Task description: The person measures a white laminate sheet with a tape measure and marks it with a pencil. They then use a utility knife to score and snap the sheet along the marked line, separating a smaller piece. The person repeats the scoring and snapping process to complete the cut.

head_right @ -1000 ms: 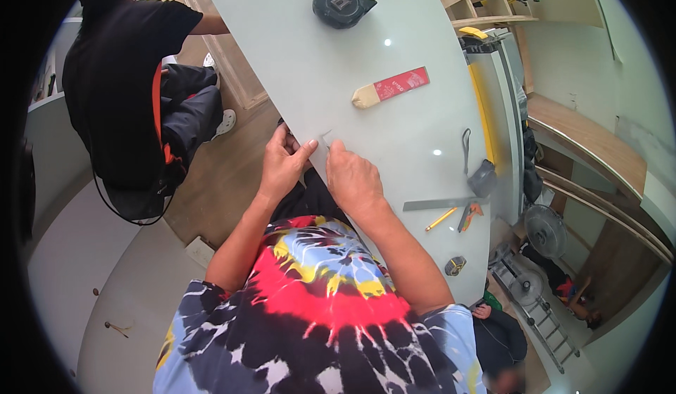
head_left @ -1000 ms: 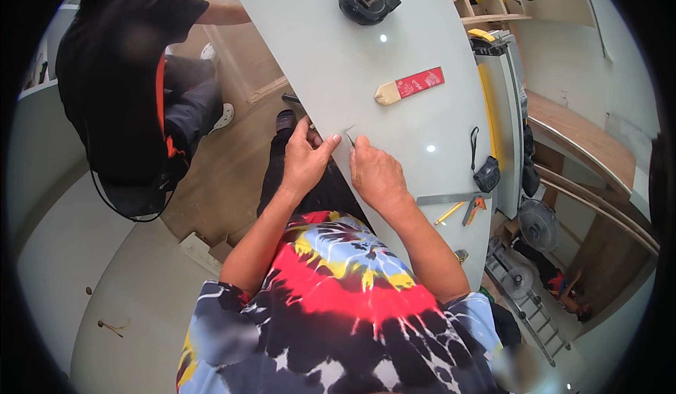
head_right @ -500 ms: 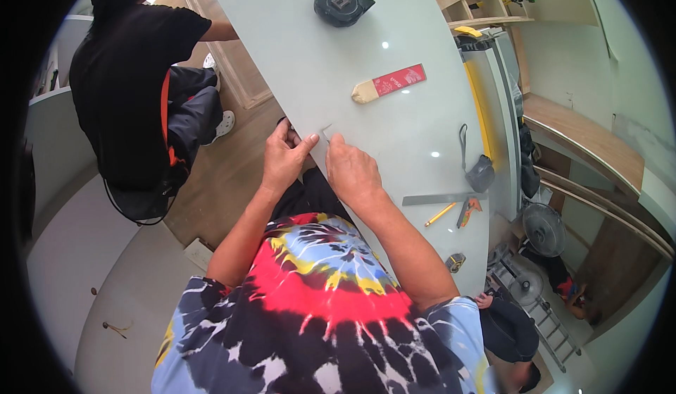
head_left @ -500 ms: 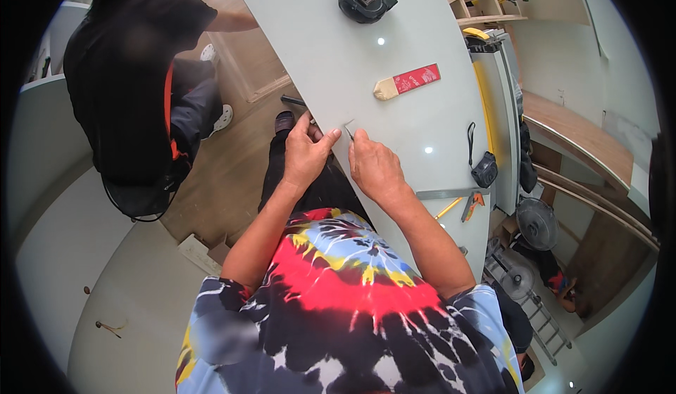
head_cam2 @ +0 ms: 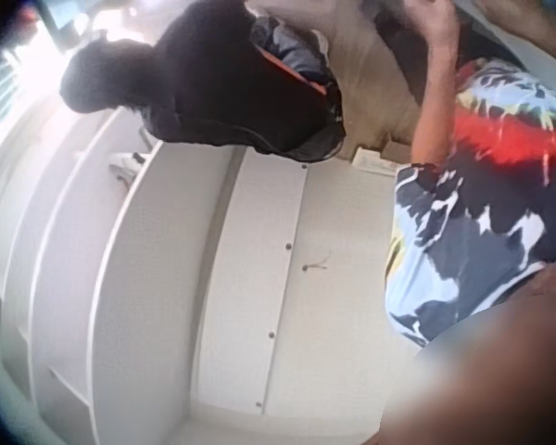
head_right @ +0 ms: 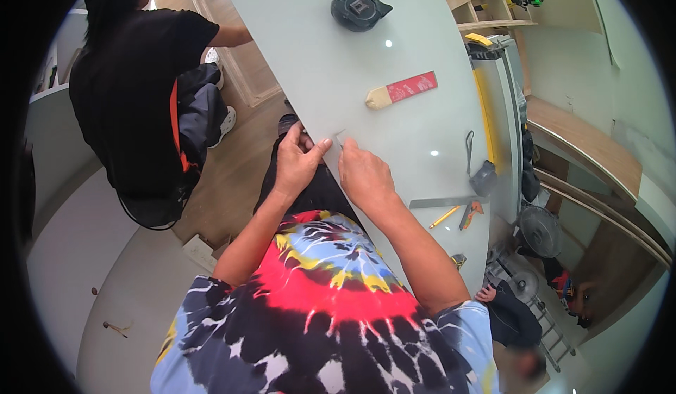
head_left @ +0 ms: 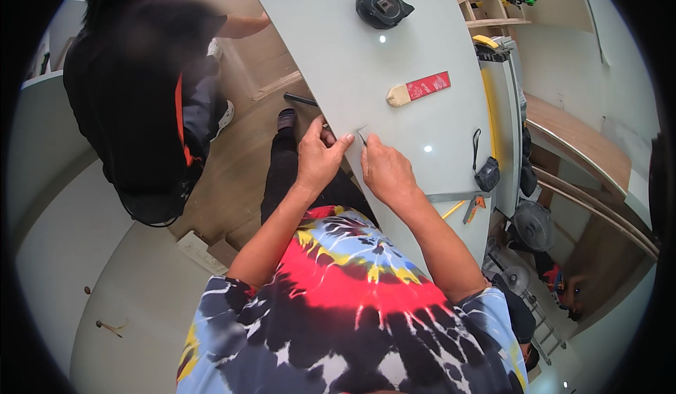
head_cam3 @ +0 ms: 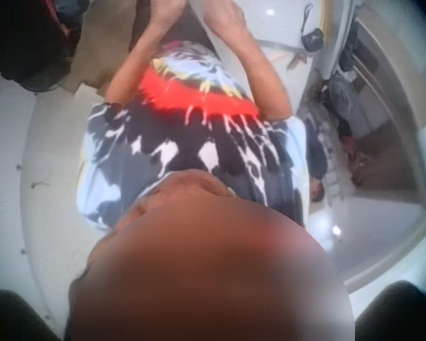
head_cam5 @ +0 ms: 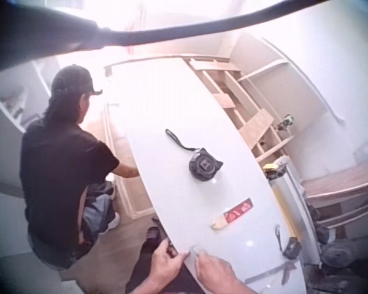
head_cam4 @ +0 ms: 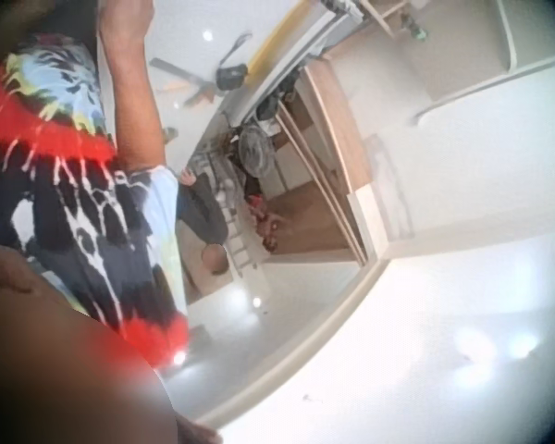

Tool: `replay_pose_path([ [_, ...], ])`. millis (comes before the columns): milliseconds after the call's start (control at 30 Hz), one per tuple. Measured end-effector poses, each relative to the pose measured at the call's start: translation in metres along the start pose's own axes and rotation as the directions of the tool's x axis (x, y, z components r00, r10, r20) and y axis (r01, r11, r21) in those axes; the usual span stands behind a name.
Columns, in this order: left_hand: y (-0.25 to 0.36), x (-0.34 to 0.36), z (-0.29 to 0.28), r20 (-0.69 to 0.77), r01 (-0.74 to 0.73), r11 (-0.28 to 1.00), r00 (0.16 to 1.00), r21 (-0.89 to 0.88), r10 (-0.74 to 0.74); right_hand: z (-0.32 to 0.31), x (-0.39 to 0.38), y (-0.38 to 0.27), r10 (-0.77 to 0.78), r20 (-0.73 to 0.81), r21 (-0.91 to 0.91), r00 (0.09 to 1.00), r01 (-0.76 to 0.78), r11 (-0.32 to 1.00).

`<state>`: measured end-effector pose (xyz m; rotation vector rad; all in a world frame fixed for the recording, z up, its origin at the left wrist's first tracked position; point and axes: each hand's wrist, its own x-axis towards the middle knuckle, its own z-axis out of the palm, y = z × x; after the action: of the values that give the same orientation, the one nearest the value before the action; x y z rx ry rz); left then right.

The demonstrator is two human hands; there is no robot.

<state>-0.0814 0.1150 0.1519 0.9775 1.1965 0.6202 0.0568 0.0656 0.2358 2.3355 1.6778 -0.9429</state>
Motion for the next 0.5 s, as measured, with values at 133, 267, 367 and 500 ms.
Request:
replay_pose_path([
  [133, 0.009, 0.001, -0.001, 0.003, 0.063, 0.995, 0.998, 0.073, -0.063, 0.006, -0.003, -0.003, 0.029, -0.055, 0.043, 0.998, -0.027, 0.999],
  [267, 0.014, 0.001, -0.001, -0.008, 0.075, 0.991, 0.997, 0.113, -0.075, 0.002, -0.001, -0.003, 0.019, 0.009, 0.038, 1.000, -0.020, 0.999],
  [367, 0.013, -0.002, -0.002, 0.002, -0.017, 0.993, 1.000, 0.115, 0.017, -0.004, 0.005, -0.002, 0.026, 0.049, 0.002, 0.998, -0.026, 1.000],
  [500, 0.008, -0.001, -0.002, 0.025, 0.028, 0.997, 0.999, 0.074, -0.030, -0.008, 0.008, -0.003, -0.015, 0.045, 0.029, 0.999, 0.014, 0.999],
])
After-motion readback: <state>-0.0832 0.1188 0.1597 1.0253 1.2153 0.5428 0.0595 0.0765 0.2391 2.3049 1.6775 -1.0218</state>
